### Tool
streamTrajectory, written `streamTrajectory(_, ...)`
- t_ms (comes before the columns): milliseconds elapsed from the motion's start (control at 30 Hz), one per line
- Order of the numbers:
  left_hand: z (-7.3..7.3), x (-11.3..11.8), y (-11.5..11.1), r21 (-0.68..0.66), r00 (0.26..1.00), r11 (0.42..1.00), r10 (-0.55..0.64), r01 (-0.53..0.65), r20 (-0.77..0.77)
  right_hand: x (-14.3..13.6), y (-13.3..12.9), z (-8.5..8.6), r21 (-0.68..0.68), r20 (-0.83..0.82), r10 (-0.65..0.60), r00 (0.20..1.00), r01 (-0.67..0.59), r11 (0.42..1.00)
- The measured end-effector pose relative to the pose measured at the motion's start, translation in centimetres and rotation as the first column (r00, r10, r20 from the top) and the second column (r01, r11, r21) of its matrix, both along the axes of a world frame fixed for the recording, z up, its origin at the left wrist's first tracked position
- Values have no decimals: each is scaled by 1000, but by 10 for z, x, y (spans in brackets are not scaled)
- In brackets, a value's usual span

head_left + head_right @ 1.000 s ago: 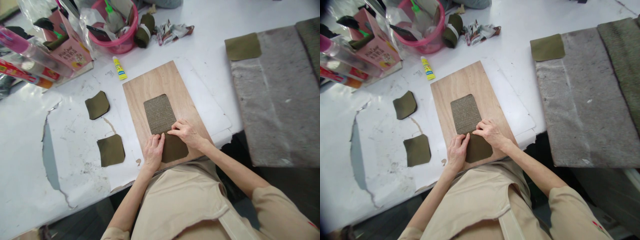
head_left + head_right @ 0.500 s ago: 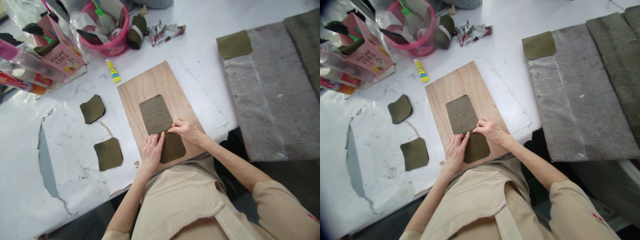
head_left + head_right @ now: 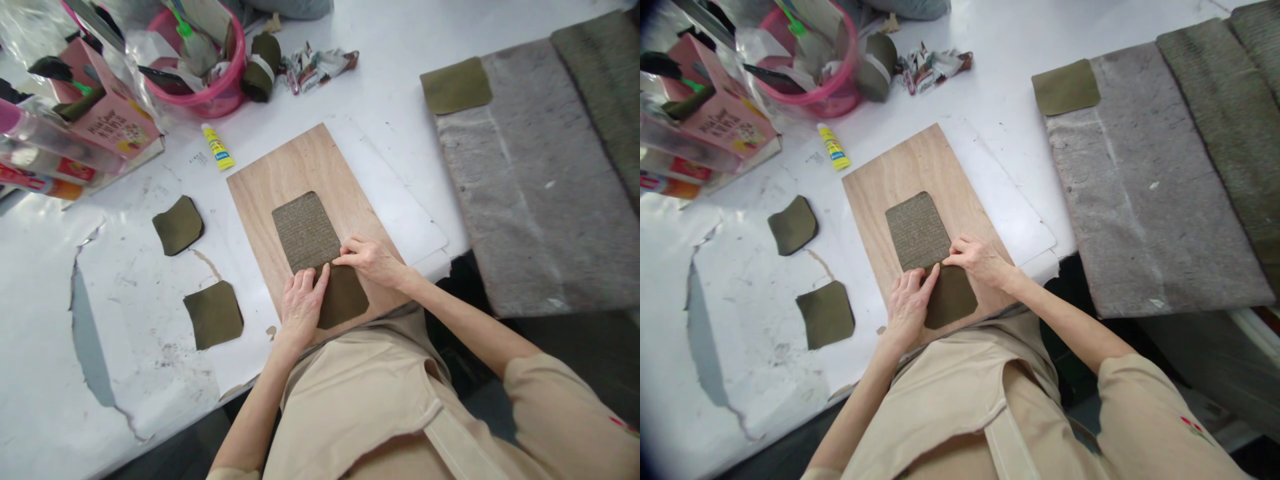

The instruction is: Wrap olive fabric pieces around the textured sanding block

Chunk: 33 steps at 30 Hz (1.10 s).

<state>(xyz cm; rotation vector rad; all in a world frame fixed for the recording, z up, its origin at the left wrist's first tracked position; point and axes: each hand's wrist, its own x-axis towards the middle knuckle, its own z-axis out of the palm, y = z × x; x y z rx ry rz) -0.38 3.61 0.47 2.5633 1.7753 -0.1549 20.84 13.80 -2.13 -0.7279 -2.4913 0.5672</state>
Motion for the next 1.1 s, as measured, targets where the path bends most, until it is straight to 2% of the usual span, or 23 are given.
streamTrajectory(400, 6, 0, 8, -38, 998, 997, -60, 61, 36, 3, 2, 0, 34, -13, 26, 1000, -25, 999)
streamTrajectory(700, -1, 0, 7, 20, 997, 998, -56, 55, 52, 8, 4, -6, 31, 0, -9, 1000, 9, 999)
streamTrajectory(1100, 3, 1, 11, -21, 996, 996, -87, 87, 10, 10, 1, -2, 81, 54, 22, 998, -26, 996)
